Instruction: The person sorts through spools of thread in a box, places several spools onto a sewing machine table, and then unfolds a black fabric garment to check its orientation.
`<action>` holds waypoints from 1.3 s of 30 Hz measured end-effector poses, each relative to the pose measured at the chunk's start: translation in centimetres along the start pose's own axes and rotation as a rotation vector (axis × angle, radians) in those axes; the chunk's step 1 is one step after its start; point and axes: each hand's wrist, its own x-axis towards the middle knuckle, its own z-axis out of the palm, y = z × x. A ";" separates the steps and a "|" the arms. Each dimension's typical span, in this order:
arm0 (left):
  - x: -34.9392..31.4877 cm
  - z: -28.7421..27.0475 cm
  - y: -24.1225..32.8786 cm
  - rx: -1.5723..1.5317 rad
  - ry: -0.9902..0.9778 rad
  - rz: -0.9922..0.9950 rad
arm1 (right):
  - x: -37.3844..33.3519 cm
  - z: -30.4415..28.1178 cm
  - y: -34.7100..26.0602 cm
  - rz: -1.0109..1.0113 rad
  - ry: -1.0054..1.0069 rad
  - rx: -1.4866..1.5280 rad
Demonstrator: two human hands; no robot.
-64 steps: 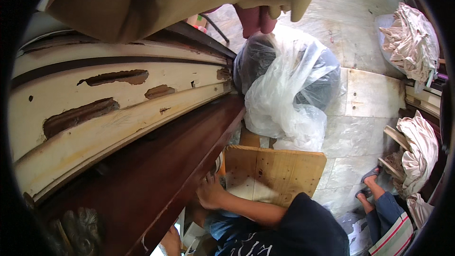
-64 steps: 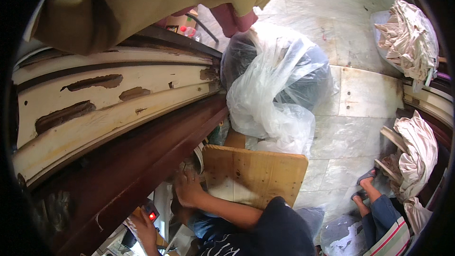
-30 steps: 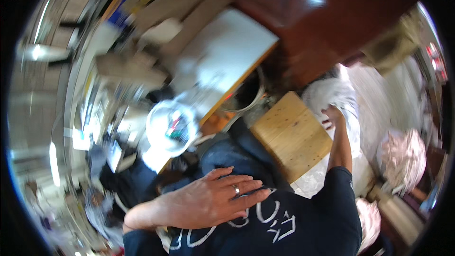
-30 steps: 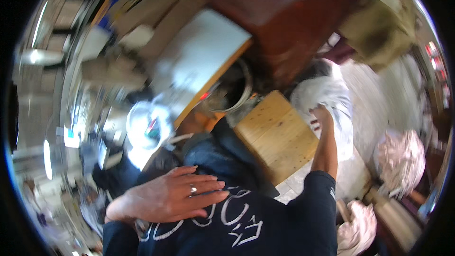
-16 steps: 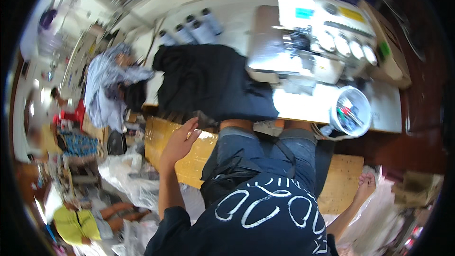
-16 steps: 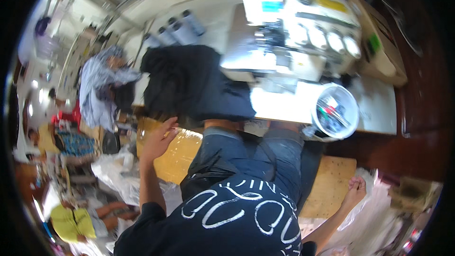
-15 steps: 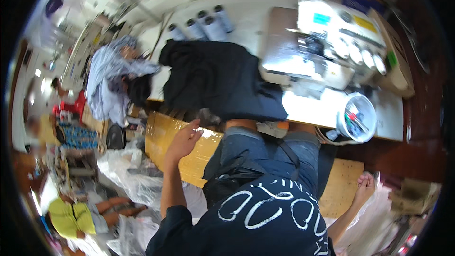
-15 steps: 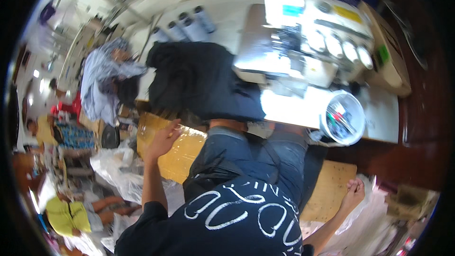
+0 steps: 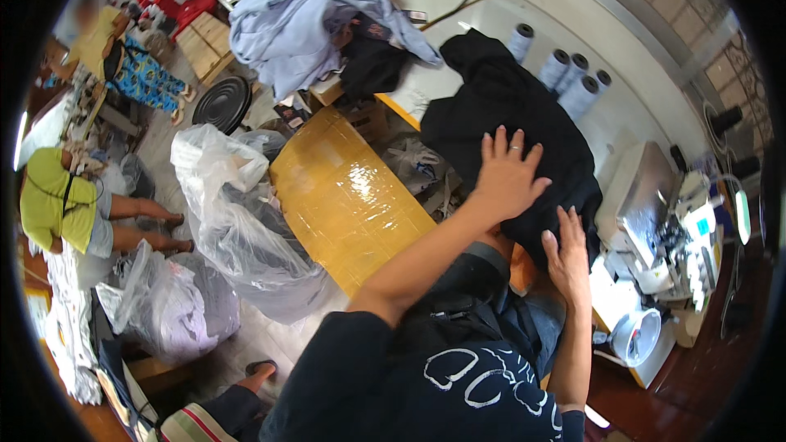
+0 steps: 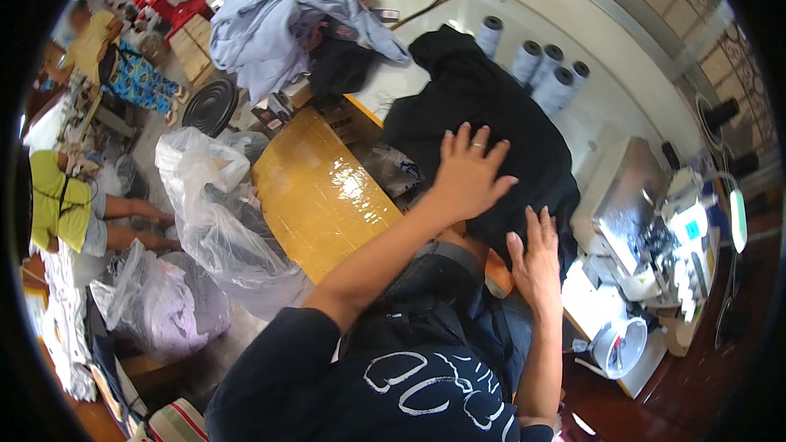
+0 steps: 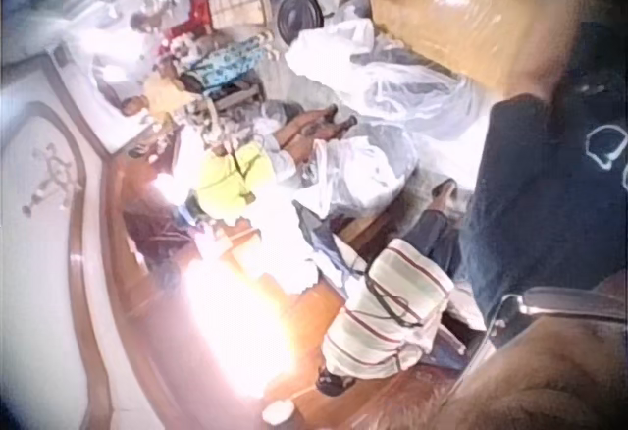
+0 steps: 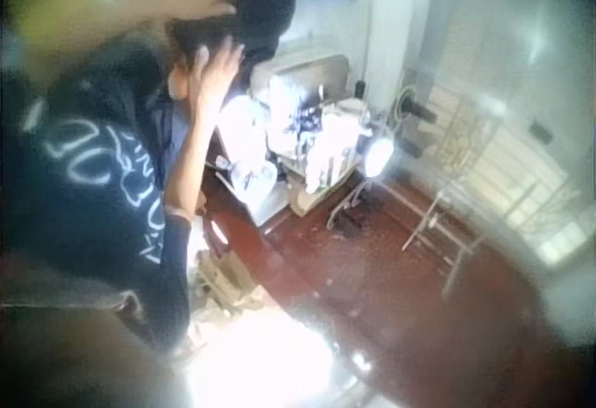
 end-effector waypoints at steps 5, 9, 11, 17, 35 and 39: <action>4.6 8.4 1.4 0.029 -0.064 -0.042 | 6.5 3.9 2.9 -0.014 0.037 -0.375; 5.5 10.3 3.5 -0.092 -0.112 0.051 | 7.5 3.4 7.4 -0.161 0.173 -0.331; 5.2 10.7 4.1 -0.168 -0.048 -0.038 | 8.0 3.9 7.0 -0.119 0.236 -0.185; 5.1 9.8 3.9 -0.253 0.028 -0.078 | 8.2 3.8 6.9 -0.094 0.221 -0.186; 3.3 4.0 1.4 -0.038 -0.355 -0.073 | 7.7 3.4 4.1 0.006 0.296 -0.109; 3.1 2.9 1.1 -0.040 -0.483 -0.141 | 7.6 2.5 3.0 -0.035 0.259 -0.152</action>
